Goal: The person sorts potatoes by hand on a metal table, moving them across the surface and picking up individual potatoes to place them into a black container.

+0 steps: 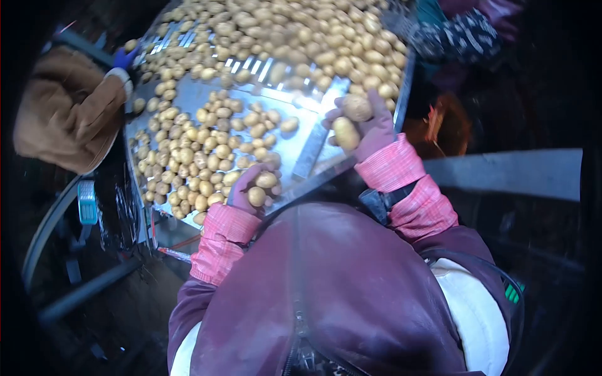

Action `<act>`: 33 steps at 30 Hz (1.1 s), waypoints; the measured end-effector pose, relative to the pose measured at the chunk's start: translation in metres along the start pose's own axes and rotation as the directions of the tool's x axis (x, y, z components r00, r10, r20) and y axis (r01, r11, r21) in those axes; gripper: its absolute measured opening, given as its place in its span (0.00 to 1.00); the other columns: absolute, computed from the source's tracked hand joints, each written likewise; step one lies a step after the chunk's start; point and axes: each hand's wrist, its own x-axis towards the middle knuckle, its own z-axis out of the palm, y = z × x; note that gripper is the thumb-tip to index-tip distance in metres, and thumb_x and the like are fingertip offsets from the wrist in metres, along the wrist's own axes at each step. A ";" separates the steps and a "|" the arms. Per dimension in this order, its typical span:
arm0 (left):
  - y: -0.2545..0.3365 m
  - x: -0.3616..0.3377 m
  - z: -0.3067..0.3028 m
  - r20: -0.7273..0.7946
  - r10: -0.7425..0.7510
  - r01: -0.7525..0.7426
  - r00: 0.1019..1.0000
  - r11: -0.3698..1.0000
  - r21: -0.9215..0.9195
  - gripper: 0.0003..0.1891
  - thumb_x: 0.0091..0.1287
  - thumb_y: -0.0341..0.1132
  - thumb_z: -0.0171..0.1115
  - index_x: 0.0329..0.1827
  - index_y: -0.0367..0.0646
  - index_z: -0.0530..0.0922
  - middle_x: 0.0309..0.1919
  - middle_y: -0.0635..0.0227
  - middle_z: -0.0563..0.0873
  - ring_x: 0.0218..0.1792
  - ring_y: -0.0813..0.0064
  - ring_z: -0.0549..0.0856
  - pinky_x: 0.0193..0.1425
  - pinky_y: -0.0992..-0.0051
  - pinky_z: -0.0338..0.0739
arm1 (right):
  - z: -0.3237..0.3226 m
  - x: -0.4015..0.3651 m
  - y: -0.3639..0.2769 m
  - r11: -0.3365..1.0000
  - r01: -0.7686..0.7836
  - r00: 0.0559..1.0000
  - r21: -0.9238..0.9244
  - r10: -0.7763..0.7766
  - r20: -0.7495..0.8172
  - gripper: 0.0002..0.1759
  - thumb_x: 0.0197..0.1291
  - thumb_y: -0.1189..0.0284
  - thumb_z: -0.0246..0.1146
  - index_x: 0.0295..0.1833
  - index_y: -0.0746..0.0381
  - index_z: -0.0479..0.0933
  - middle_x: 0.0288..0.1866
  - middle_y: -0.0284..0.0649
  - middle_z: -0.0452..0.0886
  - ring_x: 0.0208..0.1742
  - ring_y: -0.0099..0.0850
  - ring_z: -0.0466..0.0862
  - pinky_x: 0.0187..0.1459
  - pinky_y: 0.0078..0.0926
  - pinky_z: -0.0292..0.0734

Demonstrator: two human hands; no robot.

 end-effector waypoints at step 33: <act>-0.004 0.018 -0.020 0.234 -0.150 0.192 0.961 0.967 -0.168 0.15 0.70 0.37 0.58 0.55 0.38 0.76 0.45 0.53 0.82 0.31 0.65 0.82 0.33 0.78 0.81 | -0.167 -0.084 0.026 0.979 0.153 0.981 0.134 -0.134 -0.141 0.34 0.58 0.70 0.66 0.71 0.60 0.66 0.69 0.59 0.71 0.67 0.50 0.75 0.62 0.48 0.76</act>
